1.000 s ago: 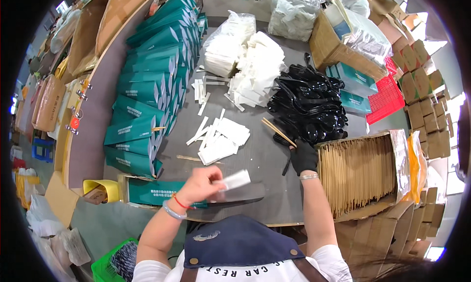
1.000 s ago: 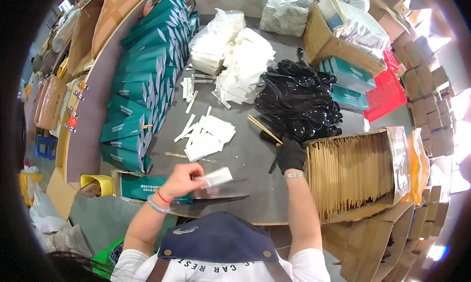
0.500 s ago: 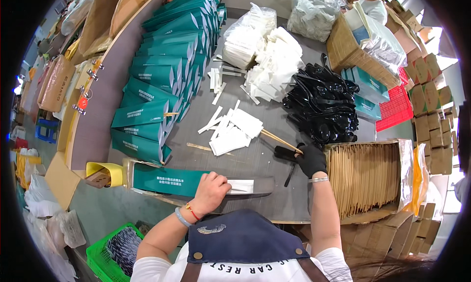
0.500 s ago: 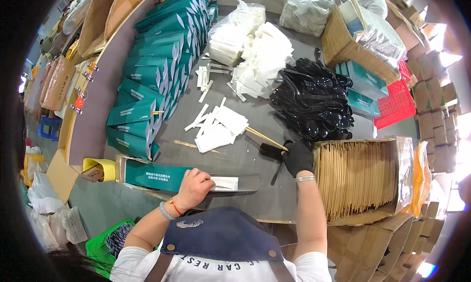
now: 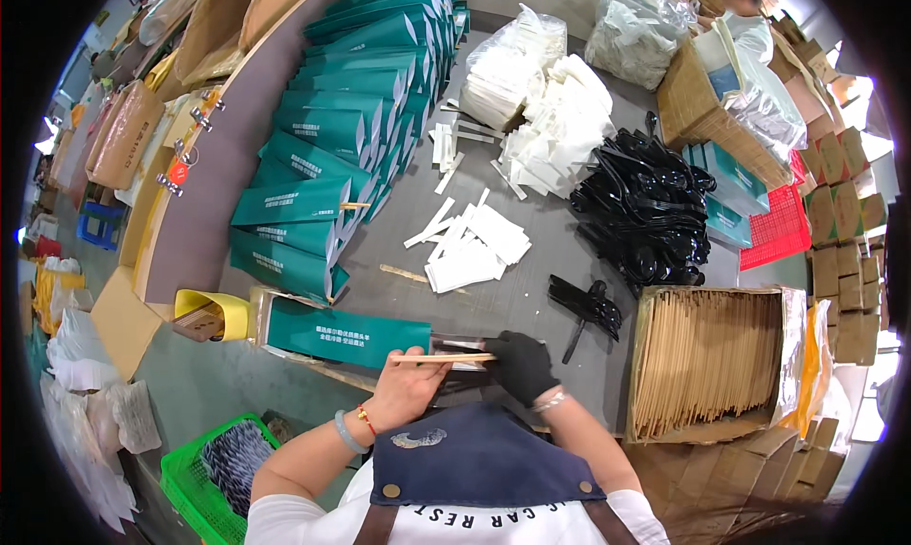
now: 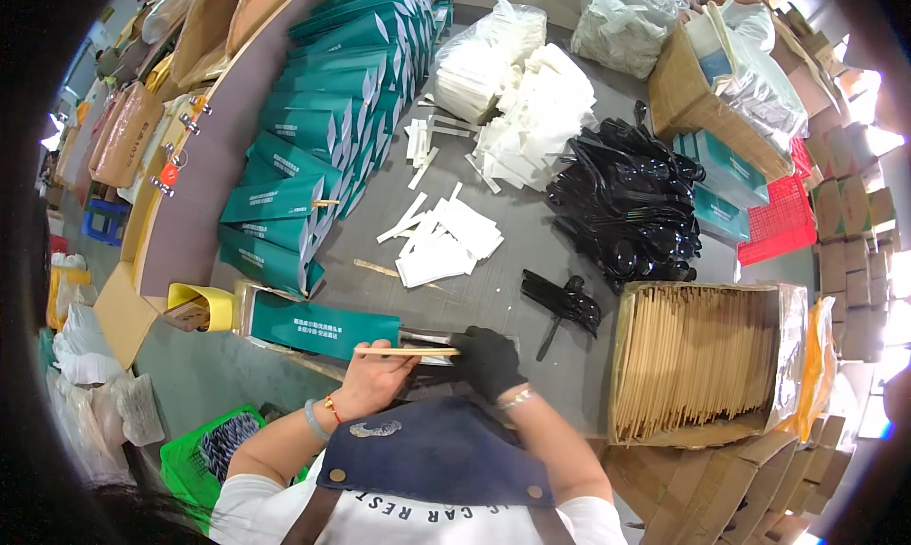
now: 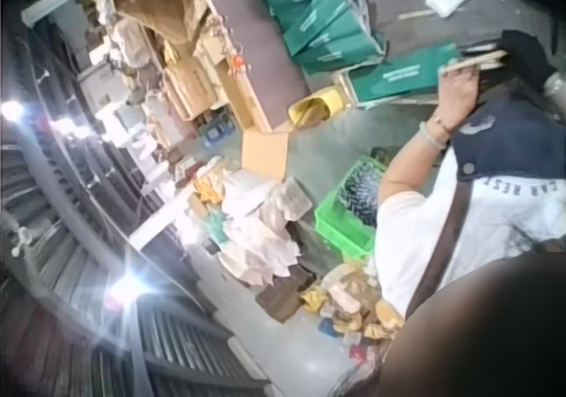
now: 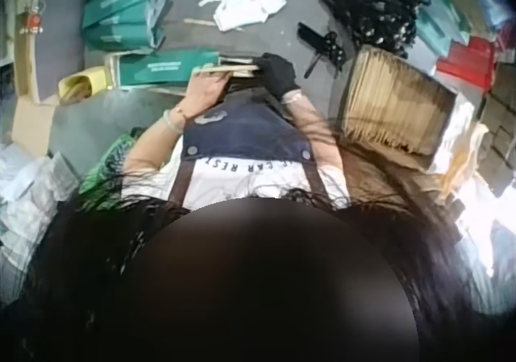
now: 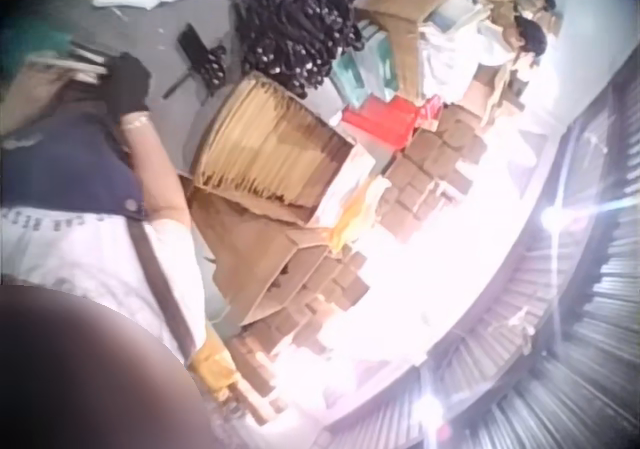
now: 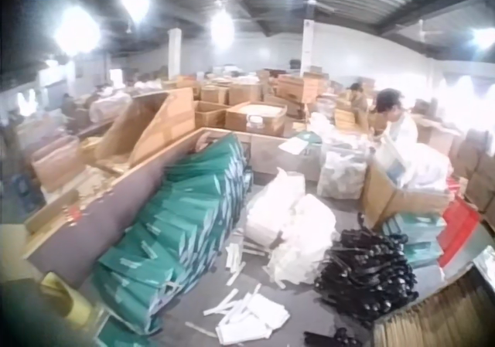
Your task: Manually inserting wooden chopsticks into paper sleeves using a green guiding device at a factory packing station.
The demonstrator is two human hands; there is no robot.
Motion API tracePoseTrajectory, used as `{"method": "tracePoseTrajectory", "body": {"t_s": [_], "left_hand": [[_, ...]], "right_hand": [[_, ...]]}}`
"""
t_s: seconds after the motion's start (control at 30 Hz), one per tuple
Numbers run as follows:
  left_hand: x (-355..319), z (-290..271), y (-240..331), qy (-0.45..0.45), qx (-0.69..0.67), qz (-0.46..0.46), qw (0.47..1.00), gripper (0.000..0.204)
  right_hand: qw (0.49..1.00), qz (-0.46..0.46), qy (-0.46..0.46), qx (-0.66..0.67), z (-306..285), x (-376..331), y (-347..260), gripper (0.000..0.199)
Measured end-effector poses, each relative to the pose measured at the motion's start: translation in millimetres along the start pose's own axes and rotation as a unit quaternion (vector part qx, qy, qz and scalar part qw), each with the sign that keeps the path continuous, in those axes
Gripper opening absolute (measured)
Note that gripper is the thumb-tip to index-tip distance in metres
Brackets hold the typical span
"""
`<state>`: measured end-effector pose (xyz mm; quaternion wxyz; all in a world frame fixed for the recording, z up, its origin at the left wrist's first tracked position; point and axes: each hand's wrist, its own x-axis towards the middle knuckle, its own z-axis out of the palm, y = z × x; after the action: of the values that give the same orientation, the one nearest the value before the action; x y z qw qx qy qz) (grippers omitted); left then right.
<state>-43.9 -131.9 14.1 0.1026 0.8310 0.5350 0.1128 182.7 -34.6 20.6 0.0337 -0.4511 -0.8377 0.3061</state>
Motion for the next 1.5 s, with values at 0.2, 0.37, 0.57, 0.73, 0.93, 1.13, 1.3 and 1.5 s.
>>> {"method": "tracePoseTrajectory", "body": {"t_s": [0.2,0.37,0.57,0.73,0.93,1.13,1.3,1.5], "left_hand": [[-5,-19,-20,-0.004,-0.066,-0.037,0.997,0.054],[9,-30,-41,-0.008,-0.075,-0.059,0.995,0.074],[17,-14,-39,0.021,-0.120,-0.021,0.992,0.072],[35,-16,-18,0.020,-0.096,-0.014,0.995,0.074],[47,-5,-13,-0.002,-0.083,-0.002,0.997,0.075],[63,-20,-16,-0.078,-0.006,0.058,0.995,0.041],[65,-91,-39,-0.150,0.036,0.065,0.986,0.032],[75,-143,-135,0.082,0.160,-0.080,0.981,0.049]], "right_hand": [[0.999,0.025,0.021,-0.012,-16,-17,6,0.040],[0.995,-0.058,0.025,-0.073,-10,-37,37,0.039],[0.994,-0.104,0.032,-0.016,13,-11,6,0.036],[0.985,-0.104,0.087,0.111,23,-14,18,0.029],[0.953,0.003,0.143,0.267,44,-8,-12,0.020],[0.988,-0.040,0.140,-0.052,-1,-4,-21,0.063],[0.996,-0.023,0.088,-0.024,-8,-16,-10,0.067],[0.968,0.039,0.245,0.040,-23,-26,9,0.064]]}}
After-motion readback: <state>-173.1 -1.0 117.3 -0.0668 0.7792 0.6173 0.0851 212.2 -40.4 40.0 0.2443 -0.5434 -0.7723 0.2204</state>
